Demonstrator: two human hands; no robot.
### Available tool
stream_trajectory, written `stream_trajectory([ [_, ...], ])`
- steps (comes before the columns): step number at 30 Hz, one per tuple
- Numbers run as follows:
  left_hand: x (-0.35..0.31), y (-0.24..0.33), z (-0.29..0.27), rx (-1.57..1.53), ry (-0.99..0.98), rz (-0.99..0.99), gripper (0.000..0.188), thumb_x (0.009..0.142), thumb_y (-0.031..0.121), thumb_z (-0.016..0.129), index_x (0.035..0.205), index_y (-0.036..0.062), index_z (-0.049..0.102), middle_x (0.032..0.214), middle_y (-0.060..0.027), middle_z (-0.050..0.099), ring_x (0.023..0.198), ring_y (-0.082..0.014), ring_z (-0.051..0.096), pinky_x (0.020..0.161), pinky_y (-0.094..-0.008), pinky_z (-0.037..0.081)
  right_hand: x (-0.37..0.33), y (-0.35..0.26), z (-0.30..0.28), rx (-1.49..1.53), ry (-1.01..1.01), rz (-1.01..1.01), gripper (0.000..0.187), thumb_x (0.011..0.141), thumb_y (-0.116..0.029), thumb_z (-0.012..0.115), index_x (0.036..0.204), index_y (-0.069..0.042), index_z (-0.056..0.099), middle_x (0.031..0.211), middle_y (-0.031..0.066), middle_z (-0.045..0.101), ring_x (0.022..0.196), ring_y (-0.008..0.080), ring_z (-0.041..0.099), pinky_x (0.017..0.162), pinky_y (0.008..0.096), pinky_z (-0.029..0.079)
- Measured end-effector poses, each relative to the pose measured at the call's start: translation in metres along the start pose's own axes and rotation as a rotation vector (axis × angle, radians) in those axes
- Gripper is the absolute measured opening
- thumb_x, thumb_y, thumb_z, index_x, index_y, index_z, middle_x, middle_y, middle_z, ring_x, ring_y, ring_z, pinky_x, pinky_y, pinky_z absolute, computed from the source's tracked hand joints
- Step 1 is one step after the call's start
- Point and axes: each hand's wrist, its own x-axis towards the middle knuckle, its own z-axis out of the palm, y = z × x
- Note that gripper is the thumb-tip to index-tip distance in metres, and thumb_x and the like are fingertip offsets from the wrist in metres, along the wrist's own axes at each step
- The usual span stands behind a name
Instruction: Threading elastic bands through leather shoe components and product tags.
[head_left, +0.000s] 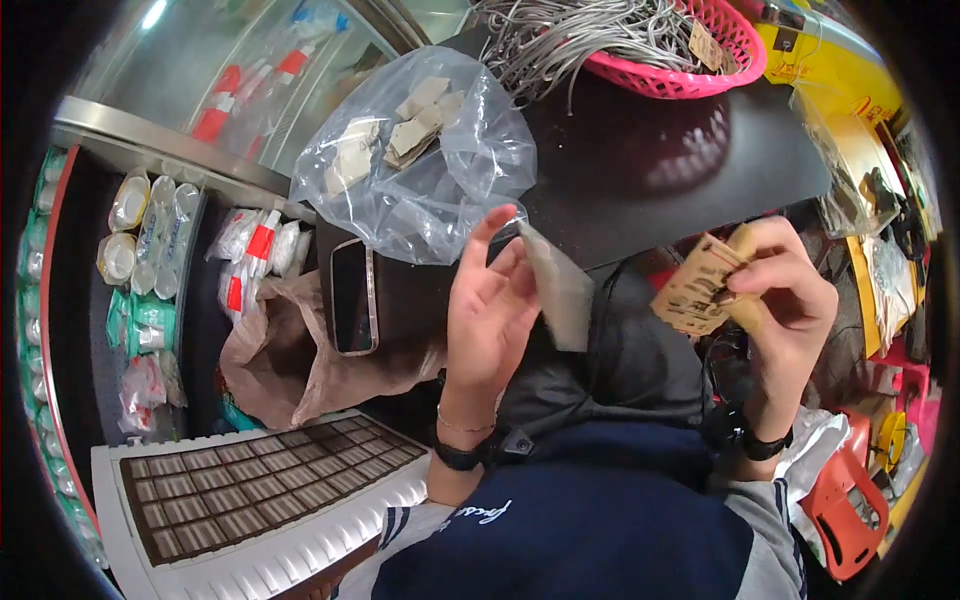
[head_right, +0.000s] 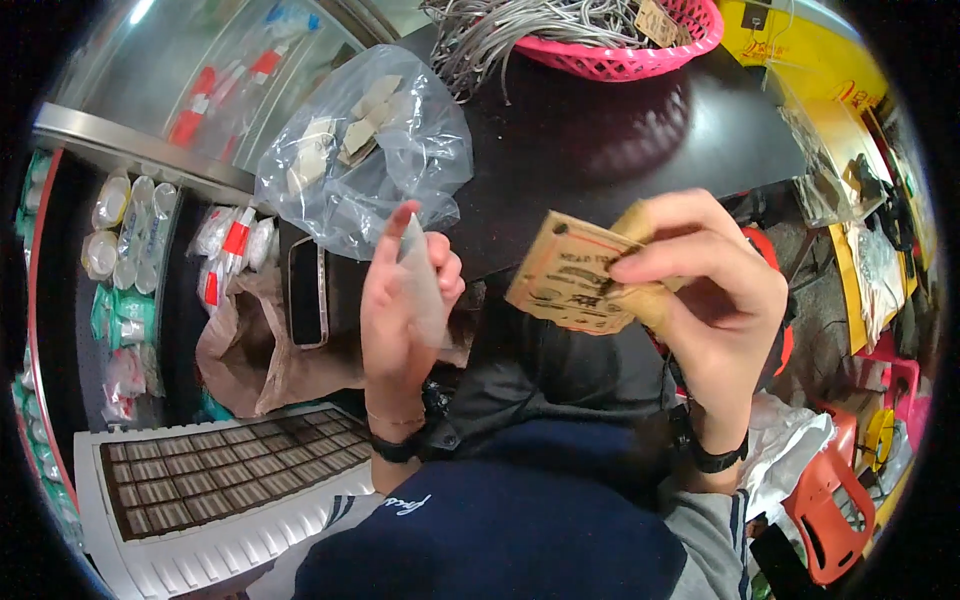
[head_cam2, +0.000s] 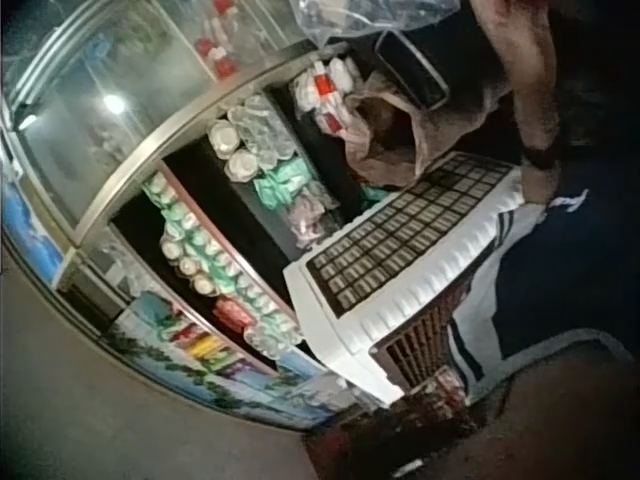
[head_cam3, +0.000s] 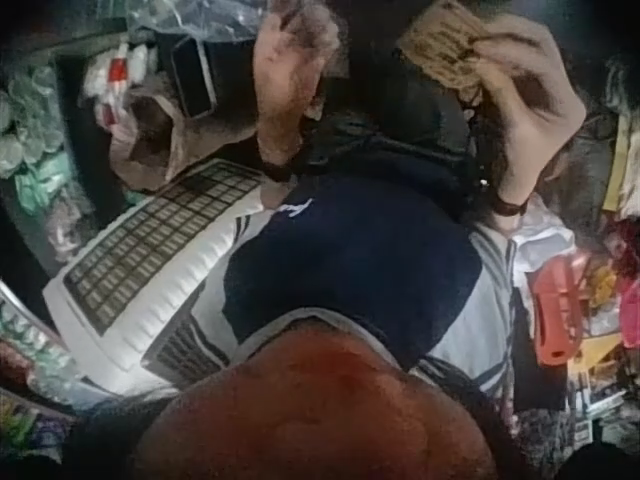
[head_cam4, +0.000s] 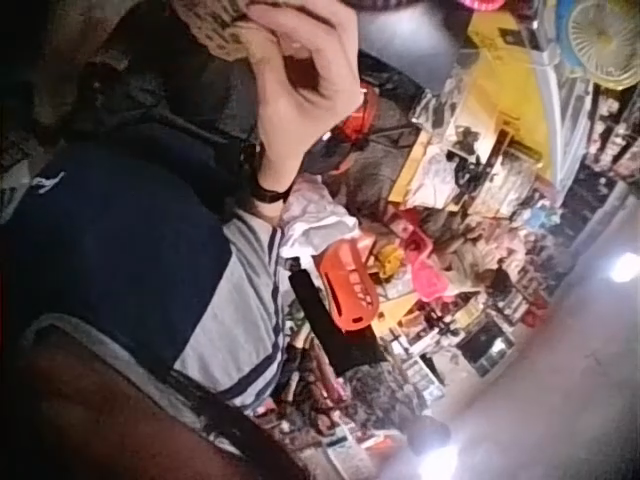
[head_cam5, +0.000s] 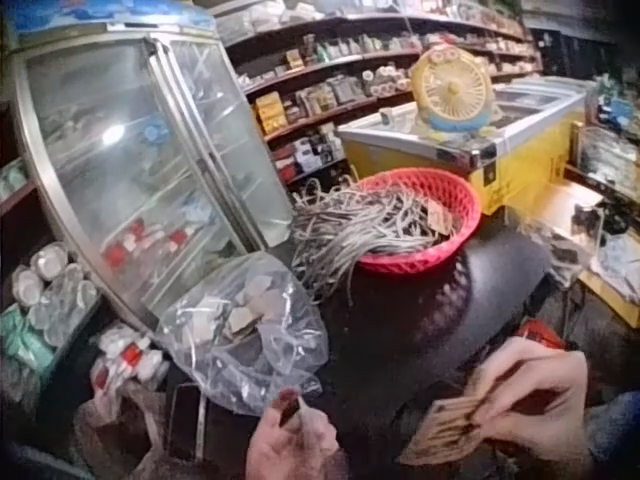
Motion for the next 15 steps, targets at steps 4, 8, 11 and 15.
stream_trajectory([
  [4, 0.007, -0.016, -0.015, -0.7, -0.25, -0.241, 0.058, 0.094, 0.036, 0.045, 0.137, 0.0013, 0.027, 0.102, -0.0089, 0.042, 0.089, -0.0179, 0.045, 0.08, -0.0282, 0.042, -0.001, -0.004, 0.013, -0.115, -0.121, 0.012, 0.022, 0.065, 0.009, 0.068, 0.085, 0.001, 0.068, 0.093, 0.0124, 0.063, 0.083, 0.0196, 0.06, 0.072, 0.0283, 0.048],
  [8, 0.002, -0.007, 0.015, -0.467, -0.064, -0.489, 0.072, 0.094, 0.055, 0.03, 0.137, -0.0025, 0.031, 0.115, -0.0099, 0.049, 0.106, -0.0197, 0.048, 0.094, -0.0361, 0.037, -0.001, 0.0, 0.039, -0.254, -0.229, -0.028, 0.029, 0.063, 0.009, 0.07, 0.089, -0.001, 0.068, 0.095, 0.0109, 0.062, 0.086, 0.0229, 0.063, 0.073, 0.0288, 0.05],
  [11, -0.006, -0.02, 0.007, -0.648, -0.381, -0.316, 0.082, 0.091, 0.066, 0.017, 0.134, 0.0004, 0.041, 0.133, -0.0103, 0.046, 0.123, -0.0234, 0.042, 0.102, -0.0447, 0.031, -0.001, -0.001, 0.051, -0.321, -0.236, -0.085, 0.032, 0.062, 0.008, 0.07, 0.093, -0.001, 0.067, 0.1, 0.0125, 0.061, 0.091, 0.0256, 0.063, 0.076, 0.0315, 0.051],
  [15, -0.011, -0.019, 0.014, -0.606, -0.34, -0.308, 0.079, 0.092, 0.065, 0.017, 0.131, 0.0021, 0.045, 0.129, -0.0099, 0.05, 0.123, -0.0222, 0.043, 0.103, -0.0428, 0.032, -0.004, 0.007, 0.049, -0.401, -0.26, -0.147, 0.039, 0.058, 0.004, 0.069, 0.097, -0.001, 0.067, 0.105, 0.0132, 0.06, 0.092, 0.0286, 0.06, 0.077, 0.0356, 0.049],
])
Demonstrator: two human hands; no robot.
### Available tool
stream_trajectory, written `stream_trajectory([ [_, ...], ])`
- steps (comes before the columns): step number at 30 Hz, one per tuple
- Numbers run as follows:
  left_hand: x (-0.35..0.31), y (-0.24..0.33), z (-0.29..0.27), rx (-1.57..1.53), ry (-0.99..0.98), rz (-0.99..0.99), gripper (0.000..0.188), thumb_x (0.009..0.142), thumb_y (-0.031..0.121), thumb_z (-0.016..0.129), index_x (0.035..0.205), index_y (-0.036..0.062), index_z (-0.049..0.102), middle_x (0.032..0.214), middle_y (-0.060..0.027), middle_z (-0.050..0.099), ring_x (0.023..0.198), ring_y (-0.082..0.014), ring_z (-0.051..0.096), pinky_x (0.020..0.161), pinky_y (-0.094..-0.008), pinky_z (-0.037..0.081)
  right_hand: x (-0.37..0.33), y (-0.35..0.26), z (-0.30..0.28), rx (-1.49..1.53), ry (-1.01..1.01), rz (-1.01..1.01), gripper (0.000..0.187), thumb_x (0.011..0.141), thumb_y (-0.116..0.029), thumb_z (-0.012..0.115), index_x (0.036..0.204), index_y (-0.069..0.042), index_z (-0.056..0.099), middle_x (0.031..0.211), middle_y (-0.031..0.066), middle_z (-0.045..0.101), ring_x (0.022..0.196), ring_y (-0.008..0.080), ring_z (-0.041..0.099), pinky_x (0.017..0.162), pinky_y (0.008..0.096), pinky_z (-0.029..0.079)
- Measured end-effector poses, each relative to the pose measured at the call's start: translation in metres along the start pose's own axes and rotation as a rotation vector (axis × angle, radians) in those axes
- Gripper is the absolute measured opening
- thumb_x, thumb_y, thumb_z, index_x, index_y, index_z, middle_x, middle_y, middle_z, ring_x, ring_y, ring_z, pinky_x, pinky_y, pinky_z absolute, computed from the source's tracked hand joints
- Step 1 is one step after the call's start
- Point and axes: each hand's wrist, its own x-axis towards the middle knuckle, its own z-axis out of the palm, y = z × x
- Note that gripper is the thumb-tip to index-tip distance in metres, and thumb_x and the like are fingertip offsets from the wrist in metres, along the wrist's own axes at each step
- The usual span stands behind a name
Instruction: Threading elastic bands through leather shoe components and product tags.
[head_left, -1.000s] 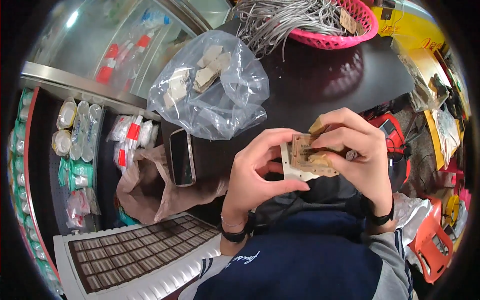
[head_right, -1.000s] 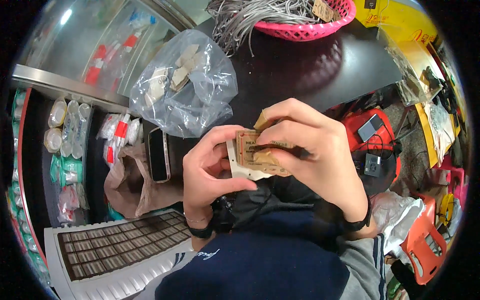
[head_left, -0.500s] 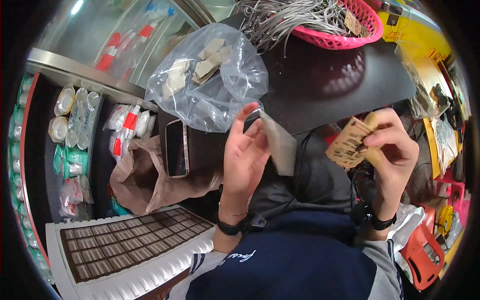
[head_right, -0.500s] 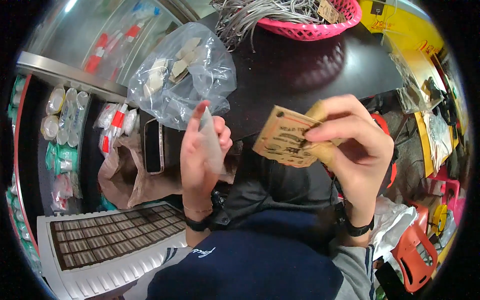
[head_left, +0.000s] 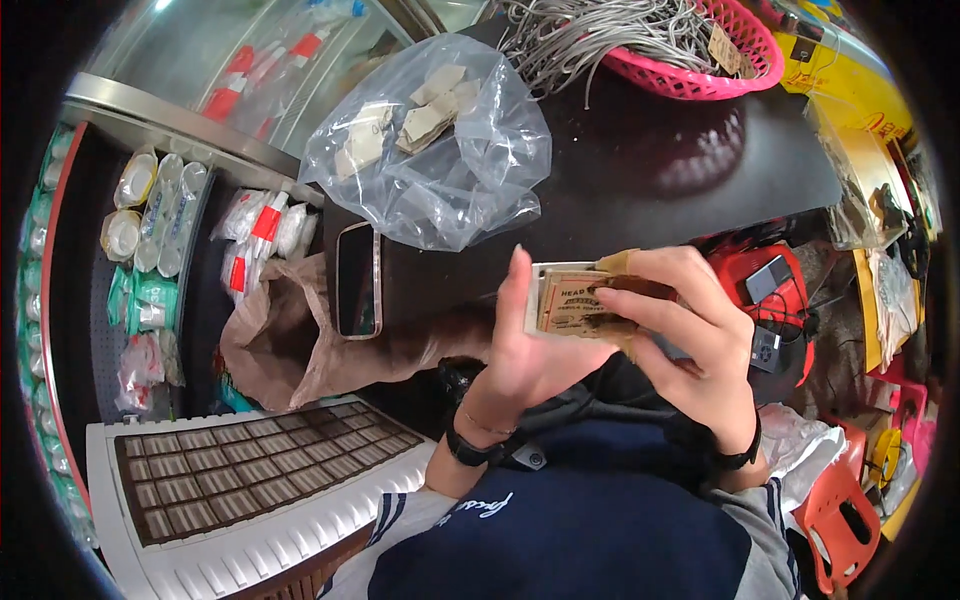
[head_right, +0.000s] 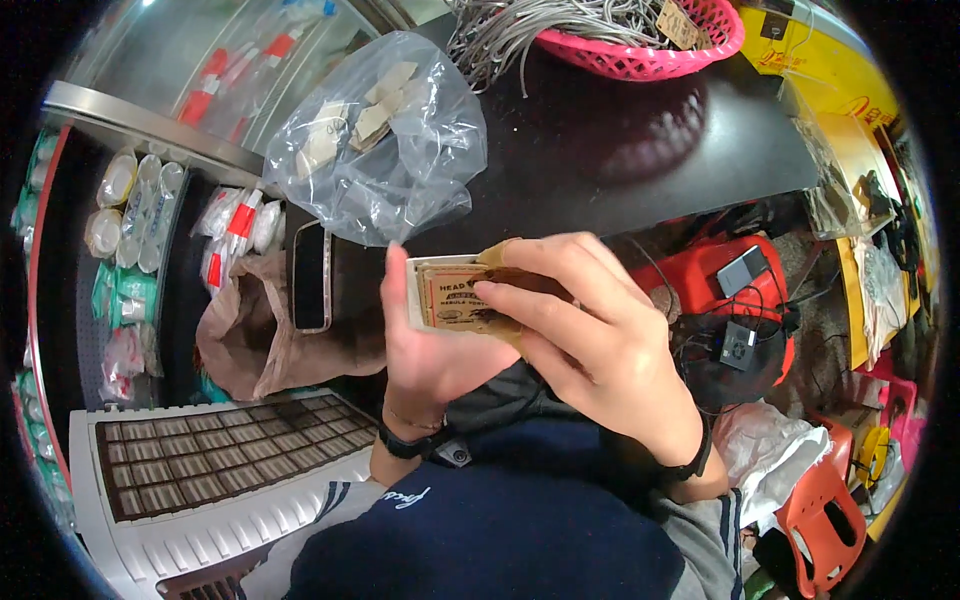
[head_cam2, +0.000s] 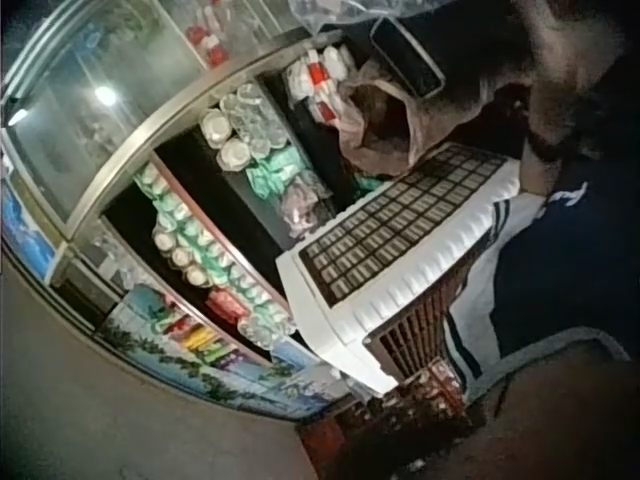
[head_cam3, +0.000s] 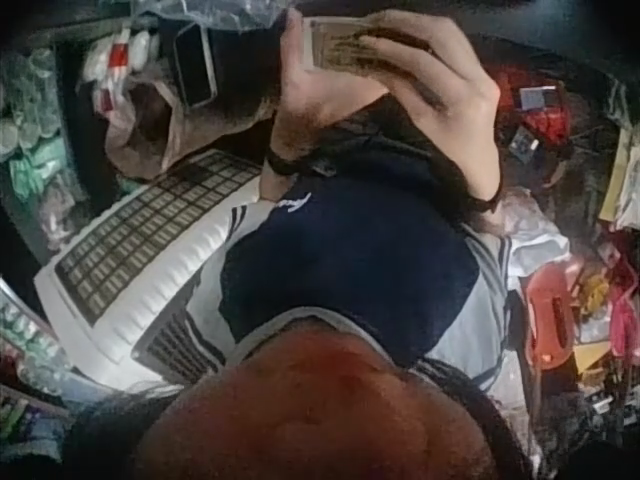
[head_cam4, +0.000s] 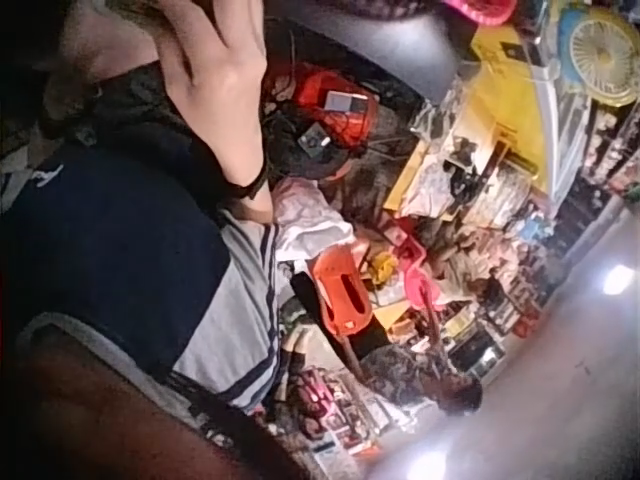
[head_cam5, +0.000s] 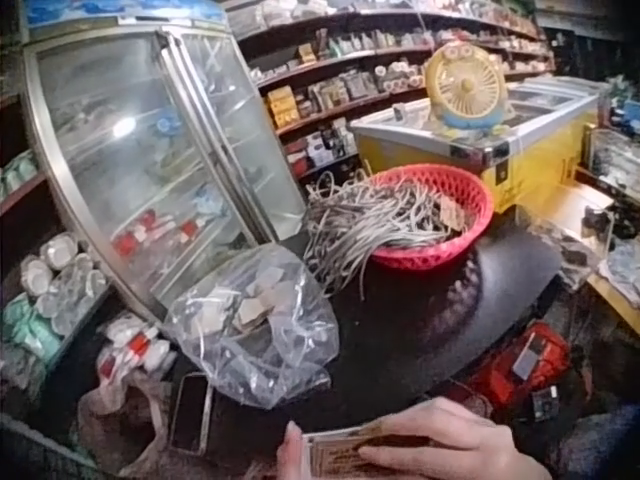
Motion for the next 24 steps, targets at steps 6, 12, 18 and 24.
stream_trajectory([
  [6, -0.002, 0.002, -0.002, 0.208, 0.154, 0.015, 0.07, 0.096, 0.057, 0.013, 0.131, 0.0029, 0.042, 0.124, -0.0091, 0.053, 0.113, -0.0202, 0.053, 0.096, -0.038, 0.042, 0.003, -0.005, -0.004, -0.225, -0.072, -0.086, 0.043, 0.059, -0.012, 0.073, 0.101, -0.001, 0.065, 0.111, 0.0116, 0.059, 0.099, 0.0301, 0.055, 0.08, 0.0398, 0.045],
  [12, -0.007, 0.003, 0.003, 0.553, 0.355, 0.121, 0.064, 0.099, 0.049, 0.021, 0.131, -0.003, 0.039, 0.123, -0.0126, 0.052, 0.113, -0.0189, 0.053, 0.095, -0.0354, 0.044, 0.003, -0.003, -0.003, -0.191, -0.134, -0.065, 0.052, 0.053, -0.01, 0.074, 0.104, -0.002, 0.065, 0.112, 0.0124, 0.059, 0.105, 0.0329, 0.054, 0.083, 0.0402, 0.046],
  [18, -0.007, 0.008, 0.003, 0.834, 0.222, 0.289, 0.052, 0.096, 0.029, 0.049, 0.131, -0.0089, 0.037, 0.123, -0.0164, 0.052, 0.113, -0.0193, 0.052, 0.095, -0.0332, 0.043, 0.001, 0.001, -0.007, -0.157, 0.003, -0.047, 0.053, 0.053, -0.008, 0.077, 0.104, -0.001, 0.065, 0.113, 0.0144, 0.06, 0.099, 0.0334, 0.058, 0.083, 0.0393, 0.049],
  [24, -0.011, 0.011, 0.017, 1.051, 0.365, 0.31, 0.04, 0.092, 0.014, 0.054, 0.12, -0.0127, 0.046, 0.112, -0.0199, 0.057, 0.1, -0.0218, 0.059, 0.085, -0.0345, 0.052, -0.003, 0.005, -0.006, -0.161, 0.085, -0.064, 0.053, 0.053, -0.008, 0.079, 0.104, 0.0, 0.065, 0.11, 0.0173, 0.061, 0.093, 0.0326, 0.061, 0.08, 0.0382, 0.051],
])
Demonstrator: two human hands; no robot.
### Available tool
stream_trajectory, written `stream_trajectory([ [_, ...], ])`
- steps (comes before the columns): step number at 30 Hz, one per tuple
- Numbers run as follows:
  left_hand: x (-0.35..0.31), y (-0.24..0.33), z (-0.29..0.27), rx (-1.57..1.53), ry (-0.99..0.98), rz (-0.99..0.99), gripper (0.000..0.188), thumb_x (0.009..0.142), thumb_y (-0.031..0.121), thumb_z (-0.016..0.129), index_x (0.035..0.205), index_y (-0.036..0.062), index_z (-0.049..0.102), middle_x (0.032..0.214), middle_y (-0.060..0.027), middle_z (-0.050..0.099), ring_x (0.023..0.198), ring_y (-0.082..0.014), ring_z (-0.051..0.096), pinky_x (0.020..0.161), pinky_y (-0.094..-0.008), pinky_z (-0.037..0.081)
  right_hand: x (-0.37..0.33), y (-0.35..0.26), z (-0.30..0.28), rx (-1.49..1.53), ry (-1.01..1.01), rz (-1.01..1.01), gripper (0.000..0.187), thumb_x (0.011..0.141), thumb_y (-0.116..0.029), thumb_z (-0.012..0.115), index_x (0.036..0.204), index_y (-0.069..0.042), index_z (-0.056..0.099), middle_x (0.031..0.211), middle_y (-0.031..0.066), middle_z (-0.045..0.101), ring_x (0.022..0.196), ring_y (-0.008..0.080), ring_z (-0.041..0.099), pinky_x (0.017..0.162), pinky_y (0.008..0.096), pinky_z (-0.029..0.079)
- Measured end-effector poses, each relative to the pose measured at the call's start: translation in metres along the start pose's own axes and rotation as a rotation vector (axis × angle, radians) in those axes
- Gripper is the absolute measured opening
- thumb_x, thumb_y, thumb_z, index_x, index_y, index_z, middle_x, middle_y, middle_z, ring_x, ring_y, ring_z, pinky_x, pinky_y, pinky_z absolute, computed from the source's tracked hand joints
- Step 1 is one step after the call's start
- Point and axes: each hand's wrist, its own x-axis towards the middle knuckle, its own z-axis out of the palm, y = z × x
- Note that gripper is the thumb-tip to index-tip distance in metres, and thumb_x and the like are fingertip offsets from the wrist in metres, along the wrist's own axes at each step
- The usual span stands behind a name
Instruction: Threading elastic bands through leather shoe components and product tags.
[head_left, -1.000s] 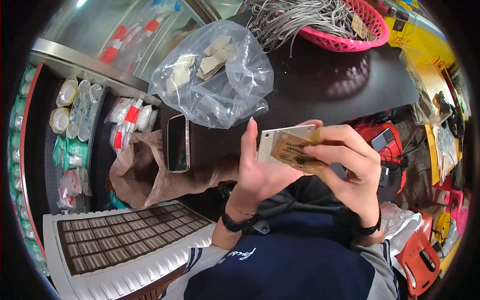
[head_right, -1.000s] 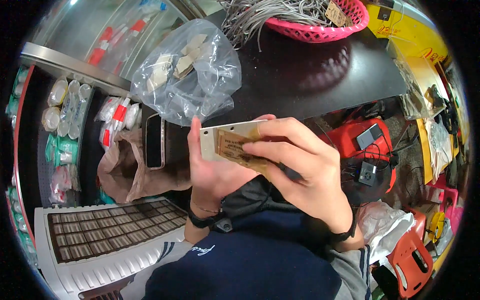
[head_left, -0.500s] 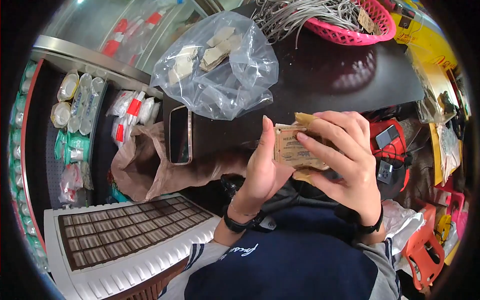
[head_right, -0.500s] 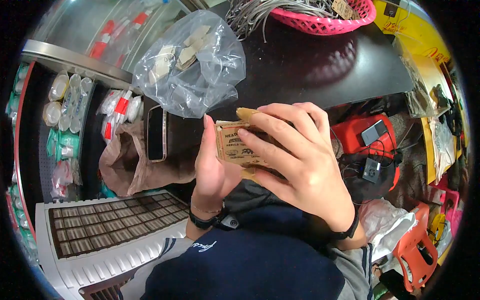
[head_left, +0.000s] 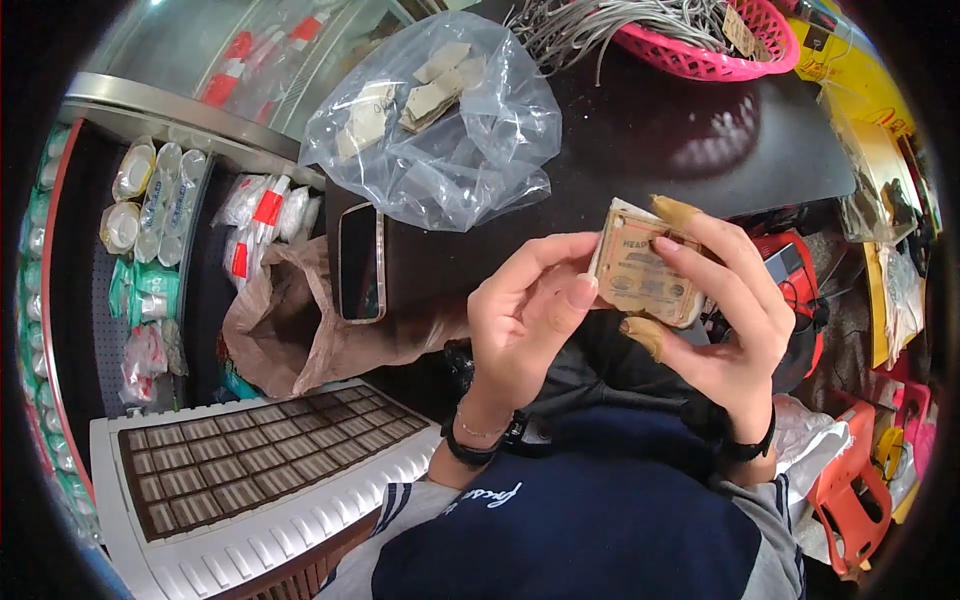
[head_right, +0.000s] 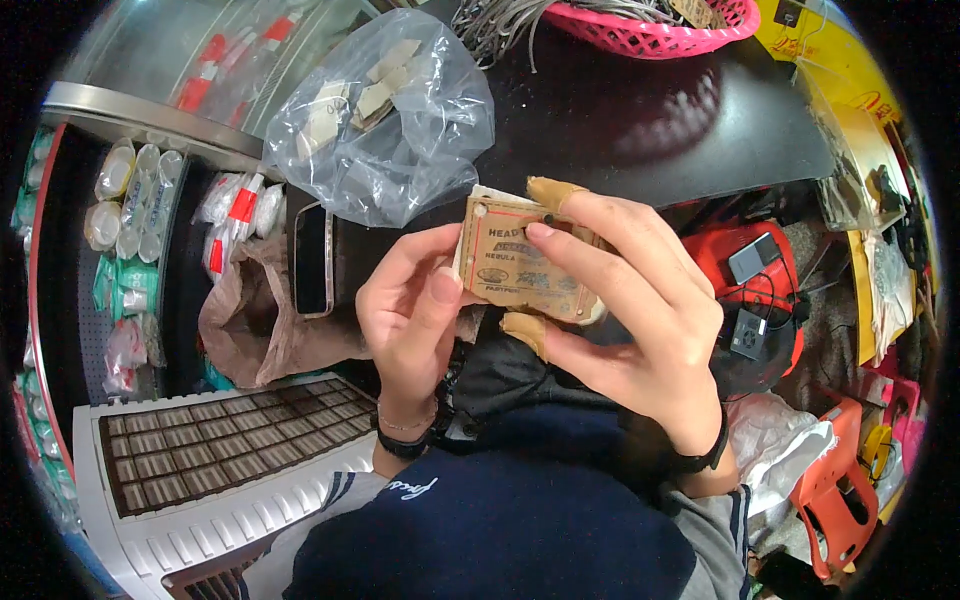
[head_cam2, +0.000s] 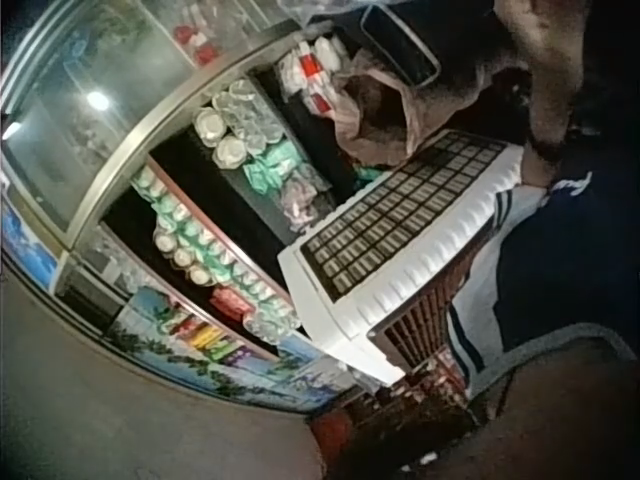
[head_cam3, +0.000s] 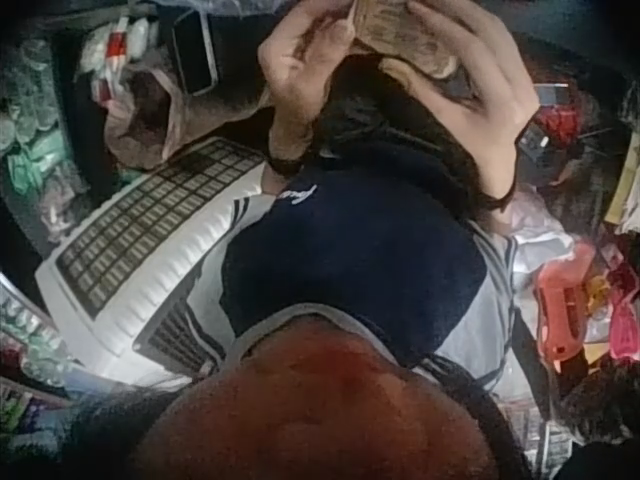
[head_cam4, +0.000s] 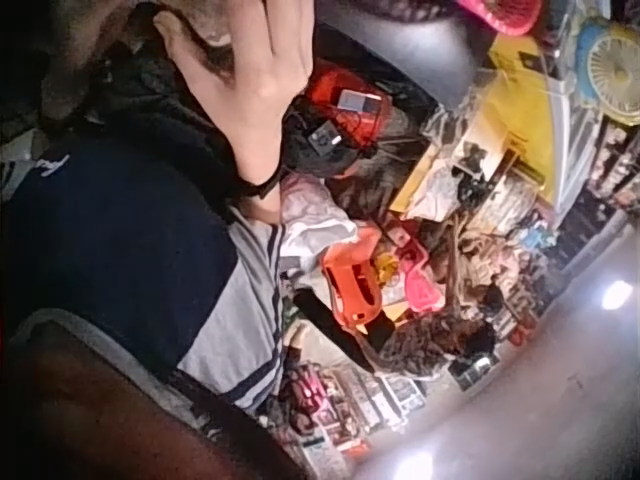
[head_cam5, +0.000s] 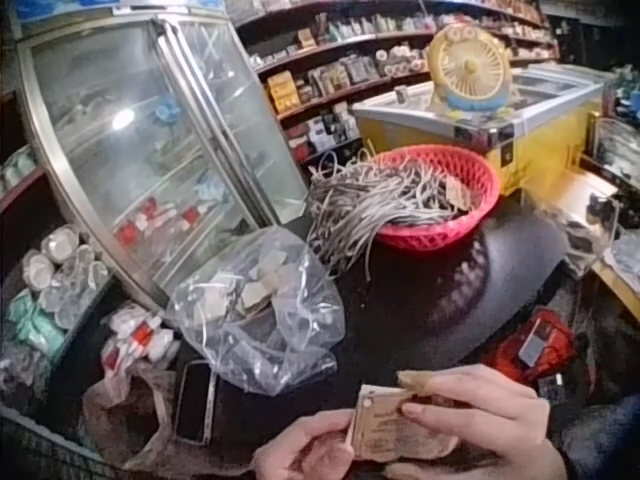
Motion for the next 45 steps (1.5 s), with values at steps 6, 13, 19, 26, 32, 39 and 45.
stream_trajectory([
  [6, -0.001, 0.005, 0.006, -0.072, 0.062, 0.05, 0.025, 0.092, 0.011, 0.054, 0.106, -0.0102, 0.051, 0.106, -0.0187, 0.059, 0.092, -0.0202, 0.062, 0.078, -0.0329, 0.056, 0.0, 0.0, 0.006, 0.007, 0.074, -0.02, 0.053, 0.052, -0.007, 0.08, 0.102, 0.001, 0.064, 0.108, 0.0184, 0.062, 0.094, 0.0333, 0.061, 0.081, 0.0386, 0.05],
  [13, 0.0, 0.01, 0.009, -0.066, 0.122, -0.048, 0.021, 0.091, 0.006, 0.05, 0.106, -0.0087, 0.05, 0.102, -0.0157, 0.059, 0.092, -0.0177, 0.062, 0.076, -0.0317, 0.058, 0.002, 0.004, 0.002, -0.034, 0.023, -0.044, 0.052, 0.052, -0.006, 0.079, 0.102, 0.001, 0.064, 0.108, 0.0175, 0.062, 0.095, 0.0323, 0.061, 0.082, 0.038, 0.05],
  [19, -0.001, 0.007, 0.004, -0.116, 0.125, -0.005, 0.02, 0.089, 0.001, 0.055, 0.107, -0.0054, 0.048, 0.106, -0.0125, 0.055, 0.097, -0.0183, 0.06, 0.082, -0.0335, 0.056, 0.004, 0.002, -0.003, -0.029, 0.017, -0.019, 0.054, 0.053, -0.006, 0.078, 0.105, -0.001, 0.065, 0.109, 0.0167, 0.061, 0.097, 0.0314, 0.06, 0.082, 0.0373, 0.05],
  [26, 0.004, 0.006, 0.004, -0.005, 0.195, 0.057, 0.035, 0.085, -0.004, 0.055, 0.117, -0.0006, 0.04, 0.106, -0.0157, 0.054, 0.091, -0.0191, 0.062, 0.07, -0.0298, 0.06, 0.002, 0.007, -0.005, -0.006, -0.048, 0.003, 0.059, 0.052, -0.005, 0.077, 0.109, -0.002, 0.064, 0.113, 0.0165, 0.059, 0.098, 0.0326, 0.059, 0.083, 0.0381, 0.05],
  [32, 0.005, 0.008, 0.004, -0.044, 0.18, -0.001, 0.041, 0.084, -0.005, 0.053, 0.121, -0.0003, 0.036, 0.107, -0.0173, 0.054, 0.092, -0.0204, 0.062, 0.071, -0.0308, 0.06, 0.002, 0.008, -0.006, -0.03, -0.057, -0.019, 0.059, 0.049, -0.005, 0.075, 0.107, -0.001, 0.065, 0.112, 0.0162, 0.06, 0.098, 0.0342, 0.059, 0.083, 0.0404, 0.049],
  [39, 0.005, 0.005, 0.003, -0.022, 0.194, 0.036, 0.048, 0.083, -0.007, 0.053, 0.125, -0.0002, 0.033, 0.108, -0.0195, 0.053, 0.09, -0.0227, 0.064, 0.071, -0.0308, 0.06, 0.004, 0.01, -0.002, -0.041, -0.057, -0.045, 0.056, 0.05, -0.006, 0.075, 0.105, 0.001, 0.065, 0.111, 0.0165, 0.06, 0.098, 0.0348, 0.059, 0.081, 0.0398, 0.049],
  [45, 0.005, 0.006, 0.001, -0.066, 0.173, 0.014, 0.045, 0.08, -0.01, 0.056, 0.117, 0.0017, 0.033, 0.106, -0.0166, 0.052, 0.088, -0.0179, 0.064, 0.074, -0.0286, 0.057, 0.004, 0.009, -0.003, -0.079, -0.06, -0.056, 0.052, 0.053, -0.006, 0.074, 0.103, 0.002, 0.065, 0.11, 0.0164, 0.06, 0.097, 0.0345, 0.059, 0.08, 0.0392, 0.05],
])
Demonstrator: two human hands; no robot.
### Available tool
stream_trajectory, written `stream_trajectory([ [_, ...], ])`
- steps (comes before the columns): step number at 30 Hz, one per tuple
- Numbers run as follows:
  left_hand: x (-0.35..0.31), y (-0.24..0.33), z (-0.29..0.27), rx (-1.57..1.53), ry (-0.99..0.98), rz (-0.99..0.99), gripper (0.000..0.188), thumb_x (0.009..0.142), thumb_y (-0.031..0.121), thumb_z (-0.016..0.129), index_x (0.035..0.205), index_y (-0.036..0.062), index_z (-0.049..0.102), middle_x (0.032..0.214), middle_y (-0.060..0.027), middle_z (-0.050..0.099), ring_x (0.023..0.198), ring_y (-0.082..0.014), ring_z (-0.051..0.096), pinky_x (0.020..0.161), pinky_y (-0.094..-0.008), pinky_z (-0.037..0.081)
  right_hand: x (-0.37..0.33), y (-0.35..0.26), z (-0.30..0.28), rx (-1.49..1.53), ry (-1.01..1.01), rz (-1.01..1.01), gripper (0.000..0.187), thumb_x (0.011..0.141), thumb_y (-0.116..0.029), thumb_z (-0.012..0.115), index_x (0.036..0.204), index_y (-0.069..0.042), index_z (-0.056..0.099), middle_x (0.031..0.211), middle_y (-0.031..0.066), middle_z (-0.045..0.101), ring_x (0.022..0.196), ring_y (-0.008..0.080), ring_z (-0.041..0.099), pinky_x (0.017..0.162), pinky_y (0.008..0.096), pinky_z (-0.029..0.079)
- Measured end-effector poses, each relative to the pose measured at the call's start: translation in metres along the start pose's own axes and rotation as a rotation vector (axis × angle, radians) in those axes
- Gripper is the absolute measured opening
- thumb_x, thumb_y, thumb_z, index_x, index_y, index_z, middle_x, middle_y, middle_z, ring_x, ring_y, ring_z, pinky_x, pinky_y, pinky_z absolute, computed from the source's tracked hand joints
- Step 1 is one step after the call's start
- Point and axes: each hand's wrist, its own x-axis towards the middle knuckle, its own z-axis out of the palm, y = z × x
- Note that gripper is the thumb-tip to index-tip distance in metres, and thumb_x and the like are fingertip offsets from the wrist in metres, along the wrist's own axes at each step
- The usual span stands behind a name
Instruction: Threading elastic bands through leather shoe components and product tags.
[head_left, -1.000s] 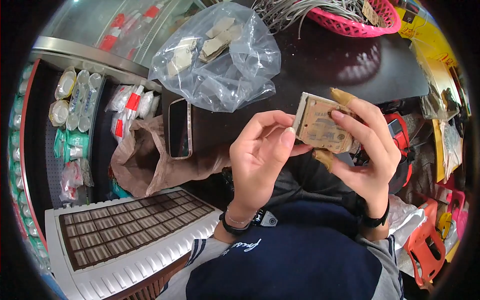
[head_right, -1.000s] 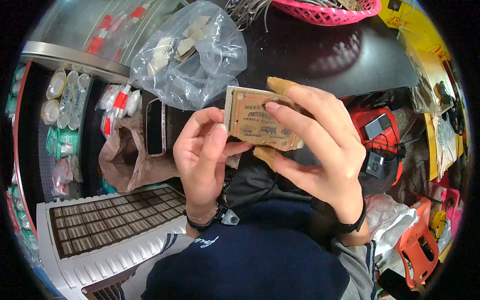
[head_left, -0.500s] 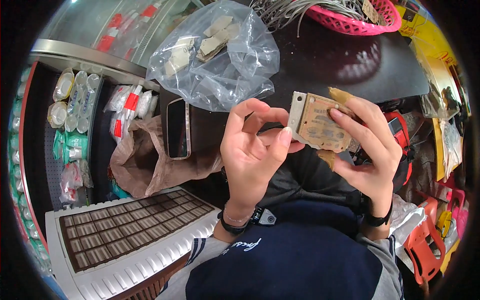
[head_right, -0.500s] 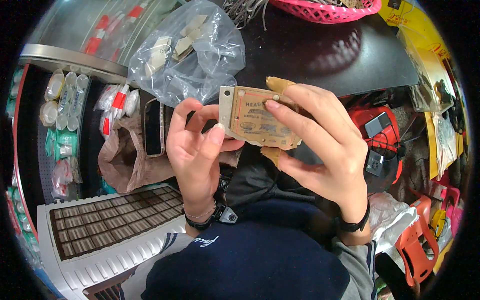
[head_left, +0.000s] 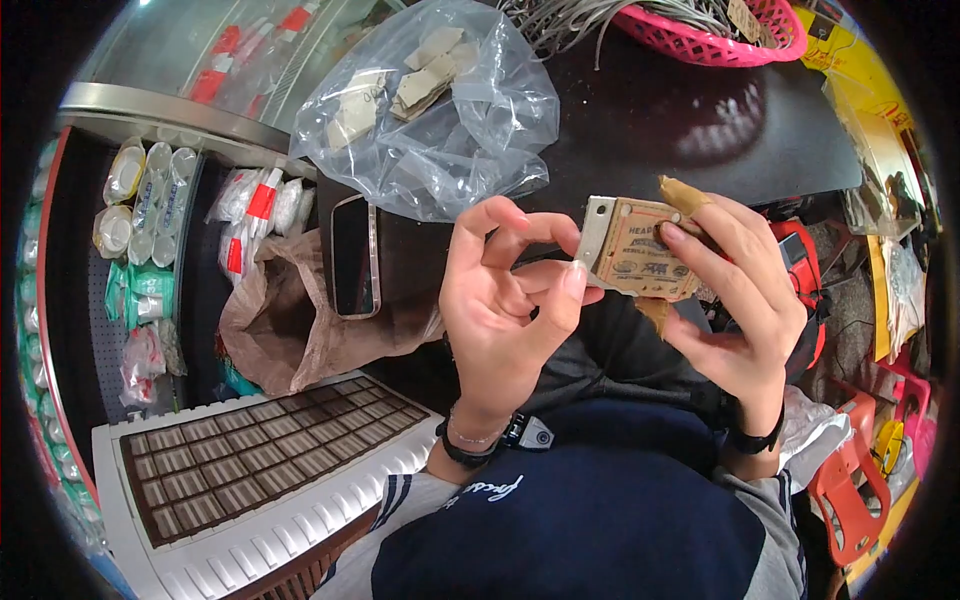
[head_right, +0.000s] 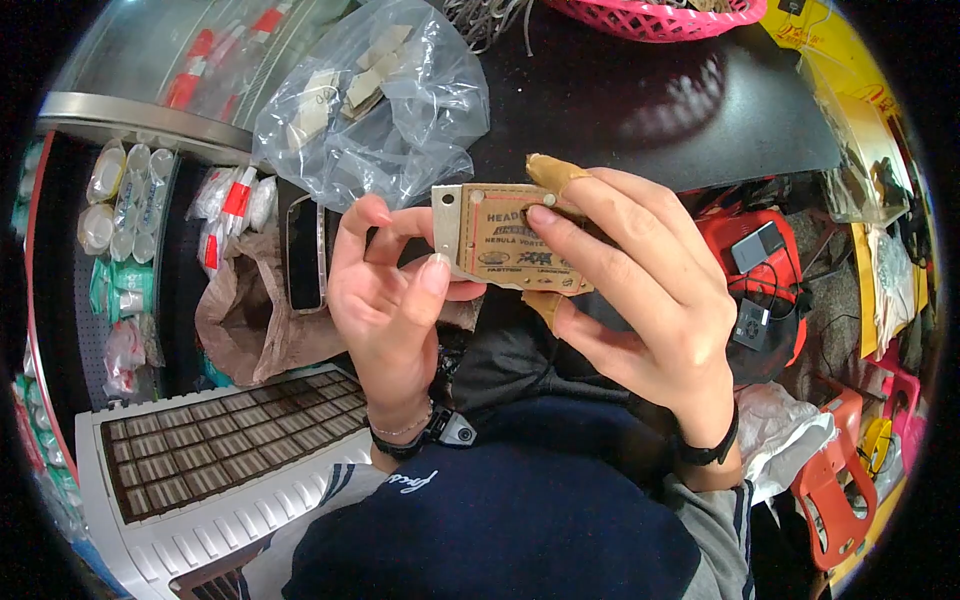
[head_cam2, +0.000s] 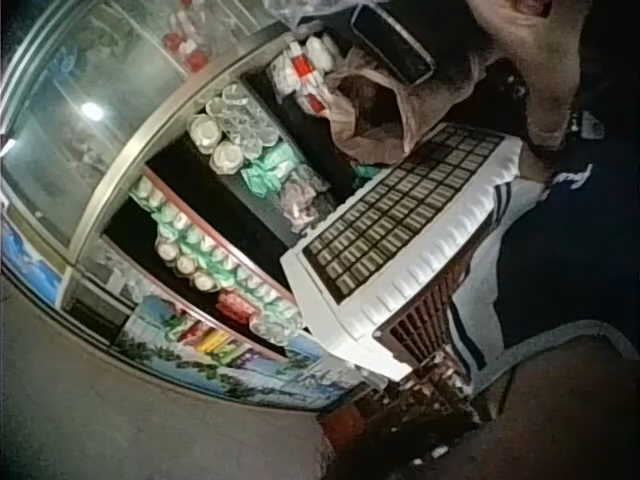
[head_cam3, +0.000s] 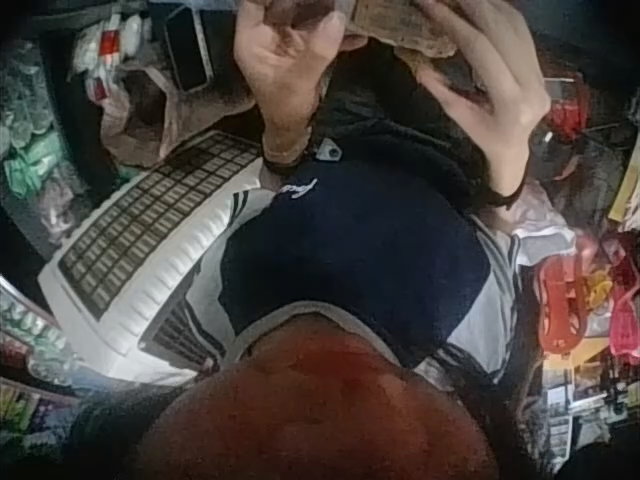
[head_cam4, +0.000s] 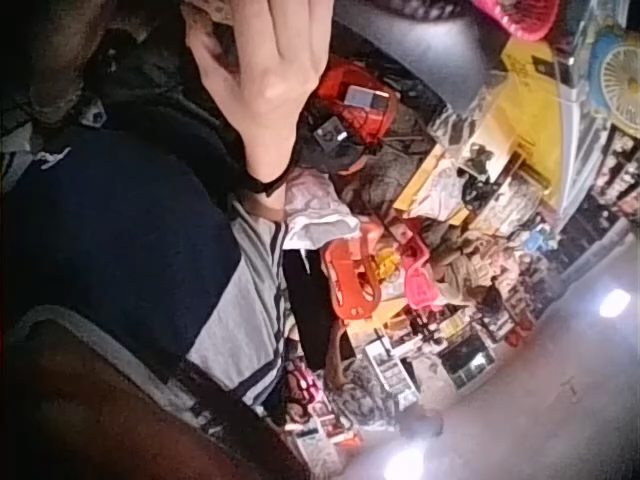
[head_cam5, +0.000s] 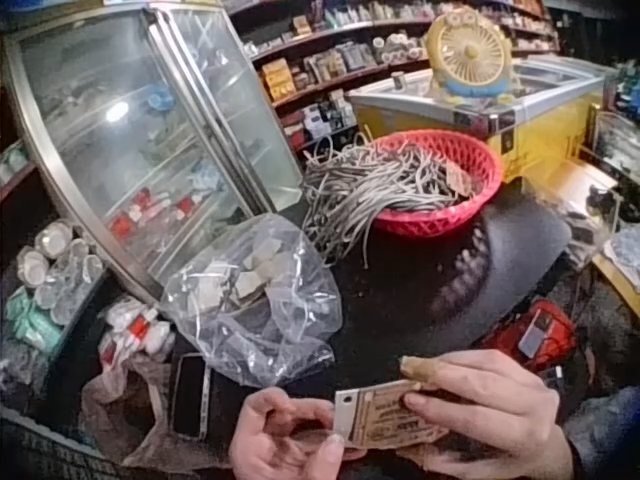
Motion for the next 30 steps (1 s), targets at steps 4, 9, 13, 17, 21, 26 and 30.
stream_trajectory([
  [4, 0.0, -0.001, 0.002, 0.002, 0.011, -0.001, 0.045, 0.079, -0.011, 0.058, 0.114, 0.0022, 0.034, 0.105, -0.0168, 0.054, 0.088, -0.0176, 0.064, 0.075, -0.0284, 0.057, -0.001, 0.001, 0.0, -0.017, 0.013, 0.008, 0.05, 0.053, -0.006, 0.073, 0.102, 0.002, 0.066, 0.108, 0.0163, 0.061, 0.097, 0.0346, 0.059, 0.08, 0.0391, 0.05],
  [9, 0.001, -0.003, 0.002, 0.139, 0.02, 0.066, 0.048, 0.076, -0.013, 0.061, 0.112, 0.0037, 0.035, 0.101, -0.0146, 0.057, 0.086, -0.0143, 0.063, 0.074, -0.0232, 0.053, -0.001, 0.001, 0.001, -0.022, 0.019, 0.004, 0.049, 0.052, -0.006, 0.073, 0.1, 0.002, 0.066, 0.106, 0.0163, 0.061, 0.096, 0.0348, 0.059, 0.08, 0.0392, 0.05],
  [13, 0.002, -0.008, 0.0, 0.118, 0.021, 0.098, 0.047, 0.076, -0.013, 0.061, 0.111, 0.0042, 0.035, 0.101, -0.0136, 0.057, 0.088, -0.0131, 0.061, 0.075, -0.0222, 0.052, -0.002, 0.001, 0.002, -0.04, 0.012, 0.011, 0.05, 0.051, -0.006, 0.073, 0.1, 0.003, 0.067, 0.106, 0.0162, 0.061, 0.096, 0.0349, 0.059, 0.08, 0.0393, 0.05],
  [17, 0.003, -0.008, 0.0, 0.116, -0.008, 0.135, 0.046, 0.076, -0.014, 0.061, 0.111, 0.0043, 0.035, 0.1, -0.0132, 0.057, 0.09, -0.0122, 0.058, 0.078, -0.0227, 0.051, -0.001, 0.001, 0.002, -0.052, 0.022, 0.002, 0.051, 0.051, -0.007, 0.072, 0.1, 0.003, 0.066, 0.105, 0.0165, 0.061, 0.096, 0.035, 0.059, 0.08, 0.0394, 0.05],
  [21, 0.003, -0.01, 0.001, 0.121, 0.021, 0.156, 0.045, 0.078, -0.013, 0.06, 0.11, 0.0044, 0.035, 0.099, -0.0125, 0.056, 0.088, -0.011, 0.058, 0.079, -0.0229, 0.05, 0.0, 0.001, 0.004, -0.05, 0.023, -0.003, 0.051, 0.05, -0.007, 0.072, 0.1, 0.004, 0.066, 0.105, 0.0167, 0.061, 0.095, 0.0349, 0.06, 0.079, 0.0392, 0.05],
  [26, 0.004, -0.013, -0.001, 0.128, 0.007, 0.186, 0.044, 0.078, -0.013, 0.061, 0.11, 0.0042, 0.036, 0.096, -0.0102, 0.056, 0.086, -0.0098, 0.057, 0.079, -0.023, 0.05, -0.001, 0.001, 0.007, -0.041, 0.017, -0.001, 0.05, 0.052, -0.009, 0.073, 0.1, 0.004, 0.066, 0.104, 0.017, 0.062, 0.094, 0.0343, 0.06, 0.078, 0.0384, 0.051],
  [30, 0.007, -0.011, 0.001, 0.119, -0.007, 0.21, 0.043, 0.078, -0.012, 0.063, 0.108, 0.0036, 0.038, 0.093, -0.0092, 0.056, 0.086, -0.0096, 0.057, 0.078, -0.023, 0.05, 0.001, 0.002, 0.003, -0.083, 0.021, -0.012, 0.049, 0.052, -0.009, 0.072, 0.099, 0.004, 0.066, 0.104, 0.0173, 0.062, 0.094, 0.0341, 0.06, 0.078, 0.0384, 0.051],
])
